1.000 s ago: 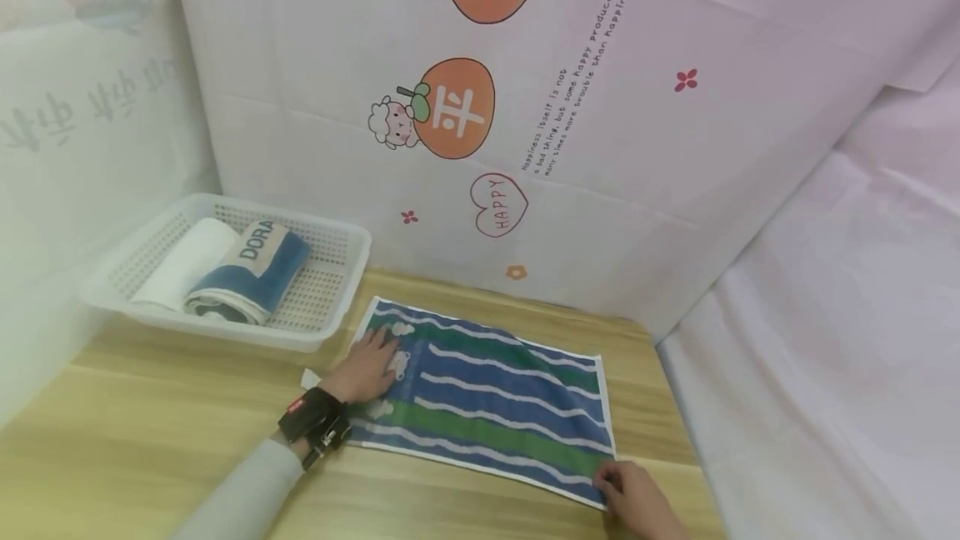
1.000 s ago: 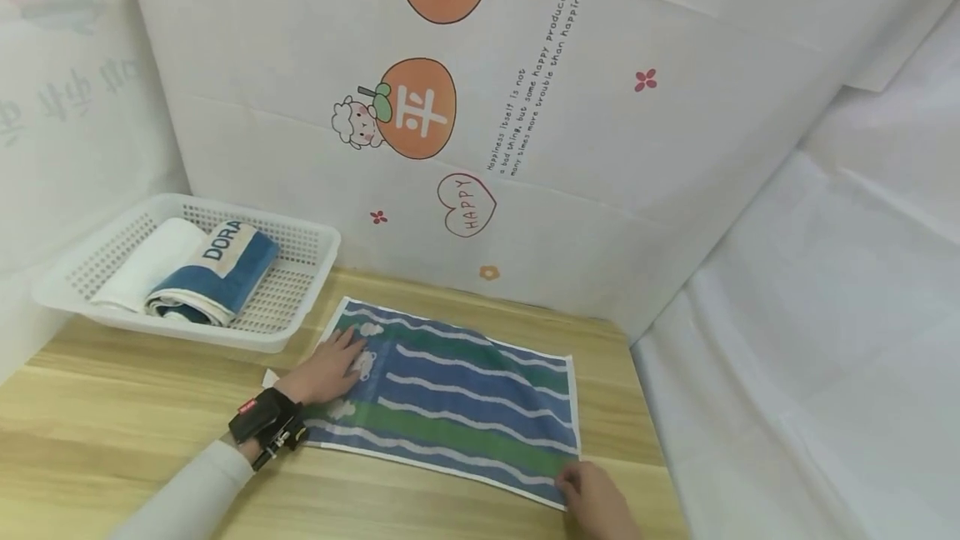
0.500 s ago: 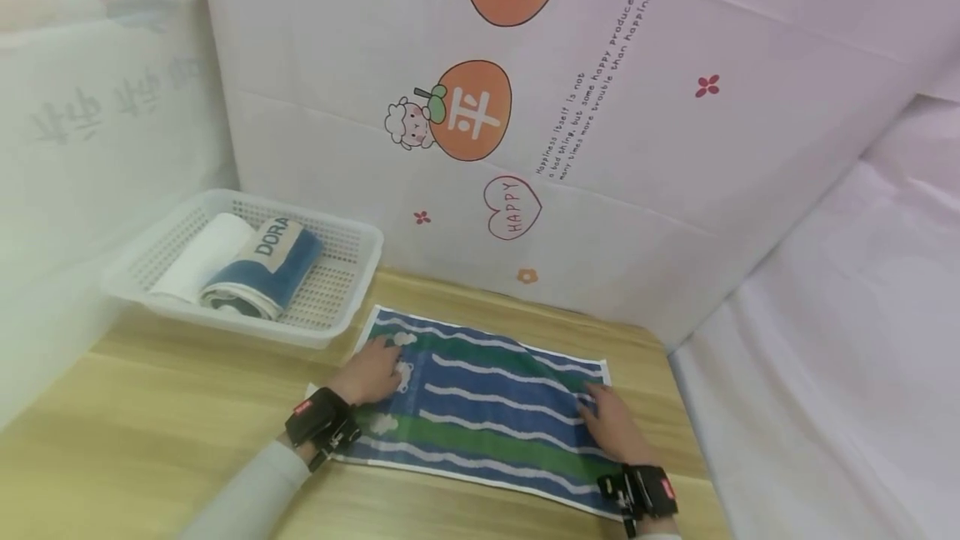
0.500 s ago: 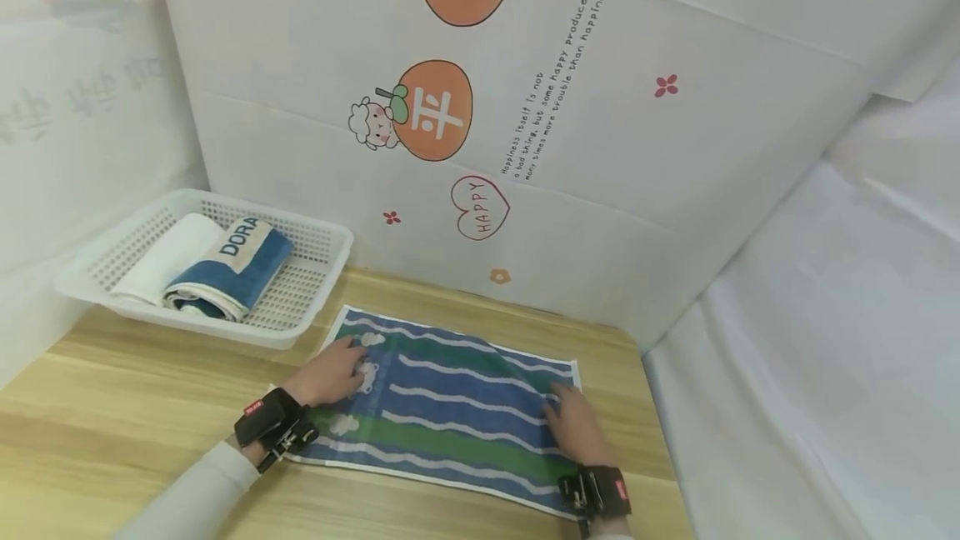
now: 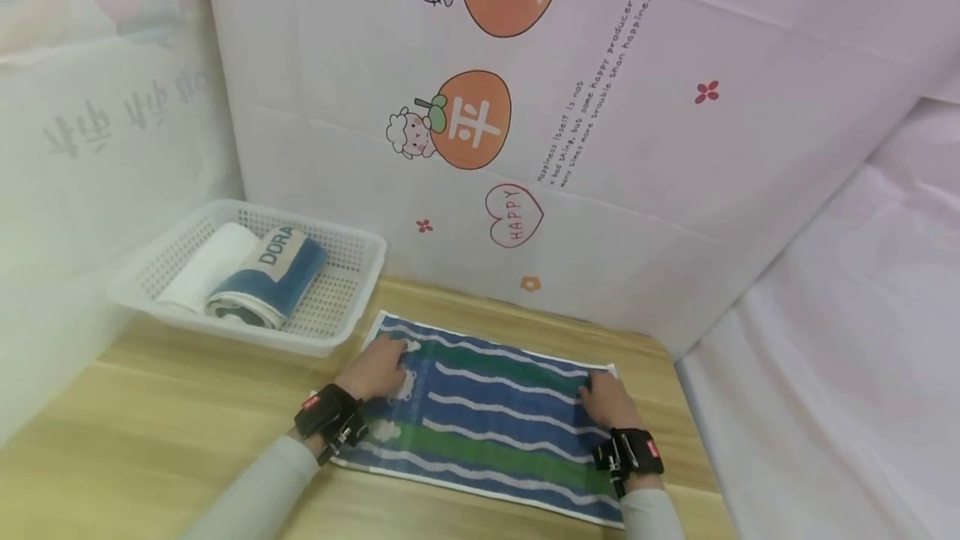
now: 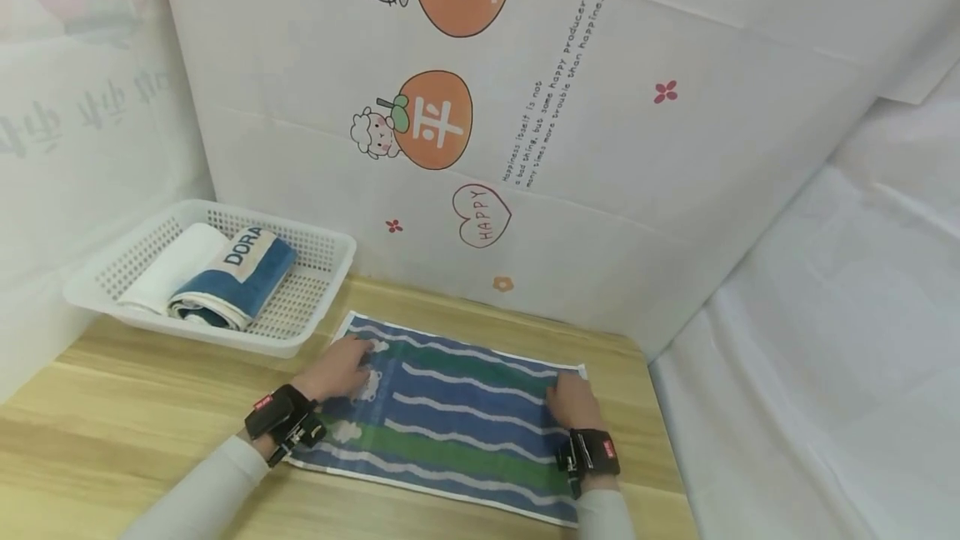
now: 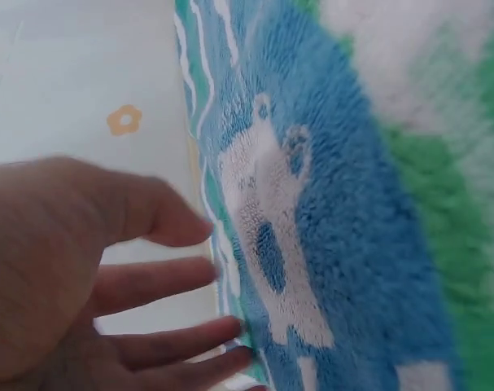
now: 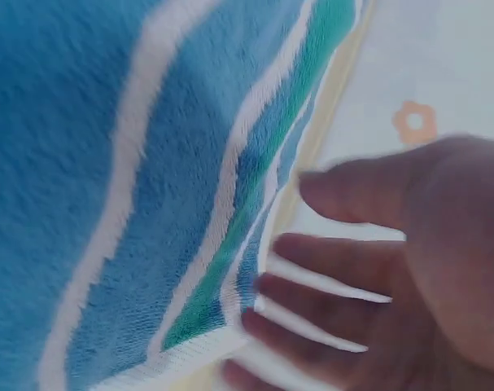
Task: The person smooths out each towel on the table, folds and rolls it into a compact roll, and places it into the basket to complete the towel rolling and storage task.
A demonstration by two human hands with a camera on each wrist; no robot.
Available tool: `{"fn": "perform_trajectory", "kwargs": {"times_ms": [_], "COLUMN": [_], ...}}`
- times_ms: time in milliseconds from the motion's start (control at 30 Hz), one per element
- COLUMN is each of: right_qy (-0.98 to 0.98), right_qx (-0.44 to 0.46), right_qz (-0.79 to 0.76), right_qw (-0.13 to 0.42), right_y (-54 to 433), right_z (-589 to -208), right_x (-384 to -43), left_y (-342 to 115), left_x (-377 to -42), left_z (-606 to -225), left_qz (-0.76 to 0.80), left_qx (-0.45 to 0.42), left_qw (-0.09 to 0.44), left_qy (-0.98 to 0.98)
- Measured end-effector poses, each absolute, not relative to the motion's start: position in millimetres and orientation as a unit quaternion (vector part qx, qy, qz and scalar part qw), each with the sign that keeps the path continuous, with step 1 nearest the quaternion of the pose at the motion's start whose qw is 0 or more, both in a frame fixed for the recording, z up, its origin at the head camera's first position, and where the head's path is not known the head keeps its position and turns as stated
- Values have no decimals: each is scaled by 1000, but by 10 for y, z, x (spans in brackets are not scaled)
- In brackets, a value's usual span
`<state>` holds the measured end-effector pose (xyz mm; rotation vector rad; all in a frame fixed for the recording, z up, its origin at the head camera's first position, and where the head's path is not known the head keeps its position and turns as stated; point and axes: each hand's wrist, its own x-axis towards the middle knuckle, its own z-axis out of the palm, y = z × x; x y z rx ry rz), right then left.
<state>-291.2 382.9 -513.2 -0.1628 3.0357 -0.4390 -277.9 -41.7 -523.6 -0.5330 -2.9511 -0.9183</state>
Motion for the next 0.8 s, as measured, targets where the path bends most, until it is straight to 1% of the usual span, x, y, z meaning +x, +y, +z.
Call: {"fn": "perform_trajectory", "kwargs": {"times_ms": [100,167,233,300,467,533,700,800], "right_qy": [985,982,980,981,984,983,982,981], "right_qx": [-79,-97,-112,-117,-108,-108,-119,-126], "right_qz": [-154,-159,-158,-152,-144,-147,-149,-149], "right_qw": [-8,-27,-36,-33,3,7,-10,-23], "right_y": [3893,3941,3979,4010,4032,4027,4041,4071], "right_z": [-5186,-5253,-5301,-5345,-5386,-5374,-5307,-5264], "right_x": [-3061,-3160,-3231,-3284,-3323,-3320,-3307,-3293], "left_y": [-379,-351,-318,-295,-271,-273,-295,-309], "left_x": [-2936,-3049,-3152,-3240,-3384,-3425,-3508,-3521], "left_z": [-5259,-5266,-5251,-5255,-5298,-5312,-5332,-5251], "left_qz": [-299,-296,-280,-254,-208,-199,-164,-164], "left_qx": [-180,-179,-172,-162,-130,-119,-122,-130], "left_qw": [44,47,35,17,-29,-41,-36,-40], "left_qy": [-936,-937,-944,-953,-969,-972,-978,-977]}}
